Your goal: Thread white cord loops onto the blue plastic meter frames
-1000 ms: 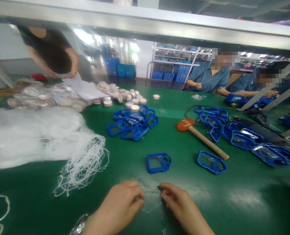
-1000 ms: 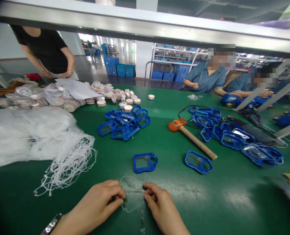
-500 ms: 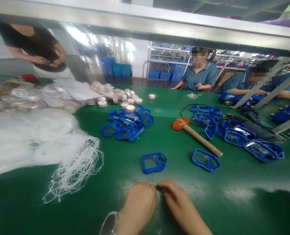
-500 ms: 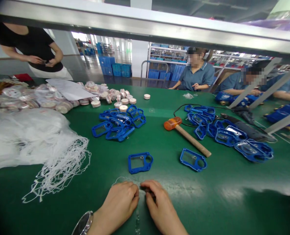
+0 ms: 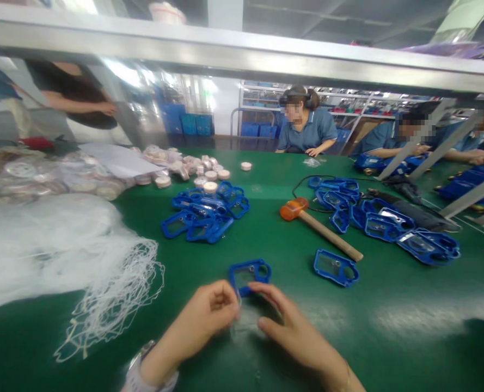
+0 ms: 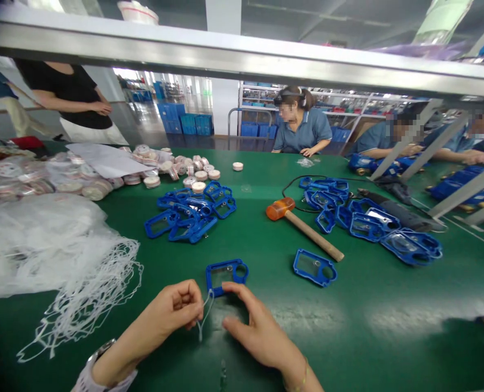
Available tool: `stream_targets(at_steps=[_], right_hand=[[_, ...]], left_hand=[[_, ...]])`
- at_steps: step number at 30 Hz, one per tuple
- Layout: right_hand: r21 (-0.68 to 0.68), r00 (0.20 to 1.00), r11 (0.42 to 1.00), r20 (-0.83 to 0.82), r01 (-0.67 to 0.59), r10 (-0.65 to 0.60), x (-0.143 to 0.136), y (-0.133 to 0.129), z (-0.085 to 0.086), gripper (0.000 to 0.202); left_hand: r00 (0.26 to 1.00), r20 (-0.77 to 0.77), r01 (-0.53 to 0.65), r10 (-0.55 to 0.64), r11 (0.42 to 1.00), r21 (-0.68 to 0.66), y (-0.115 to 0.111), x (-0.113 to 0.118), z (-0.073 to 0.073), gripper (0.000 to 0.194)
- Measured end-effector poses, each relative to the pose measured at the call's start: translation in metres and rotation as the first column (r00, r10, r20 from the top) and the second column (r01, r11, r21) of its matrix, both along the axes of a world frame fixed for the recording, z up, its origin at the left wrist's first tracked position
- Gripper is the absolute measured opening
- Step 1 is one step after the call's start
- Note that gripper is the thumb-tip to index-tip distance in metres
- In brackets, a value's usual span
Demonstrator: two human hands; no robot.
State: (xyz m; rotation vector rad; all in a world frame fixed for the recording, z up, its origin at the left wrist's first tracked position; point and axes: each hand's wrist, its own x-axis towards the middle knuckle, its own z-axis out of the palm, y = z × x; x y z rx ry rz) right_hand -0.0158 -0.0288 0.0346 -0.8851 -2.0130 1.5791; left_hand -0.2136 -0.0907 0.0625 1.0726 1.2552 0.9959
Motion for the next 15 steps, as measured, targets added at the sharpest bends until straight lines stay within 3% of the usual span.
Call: stream_targets(at_steps=[2, 6, 8, 10, 12, 15], right_hand=[[0.045, 0.999, 0.998, -0.009, -0.033, 0.033, -0.006, 0.001, 0.001, 0.057], [0.076, 0.993, 0.992, -0.058, -0.102, 0.106, -0.015, 0.0, 0.002, 0.016], [0.041, 0.993, 0.996, -0.089, -0.079, 0.083, -0.015, 0.001, 0.001, 0.015], [0.002, 0.99, 0.999, -0.129, -0.048, 0.048, -0.014, 0.0, 0.001, 0.031], [-0.059, 0.984, 0.994, -0.155, -0.093, 0.083, -0.015, -0.001, 0.003, 0.04], [-0.193, 0.975, 0.966, -0.178, -0.171, 0.137, -0.016, -0.004, 0.007, 0.021]], left_hand=[[0.996, 0.06, 0.062, -0.062, 0.998, 0.002, 0.002, 0.003, 0.007, 0.013], [0.985, 0.115, 0.131, -0.131, 0.991, 0.007, 0.001, 0.004, 0.016, 0.017], [0.982, 0.139, 0.132, -0.131, 0.991, 0.005, 0.0, 0.0, 0.017, 0.018], [0.978, 0.15, 0.148, -0.145, 0.989, -0.006, -0.002, -0.003, 0.018, 0.017], [0.975, 0.151, 0.165, -0.161, 0.986, -0.012, -0.002, -0.004, 0.021, 0.016], [0.988, 0.11, 0.108, -0.108, 0.994, 0.004, 0.0, -0.005, 0.024, 0.019]])
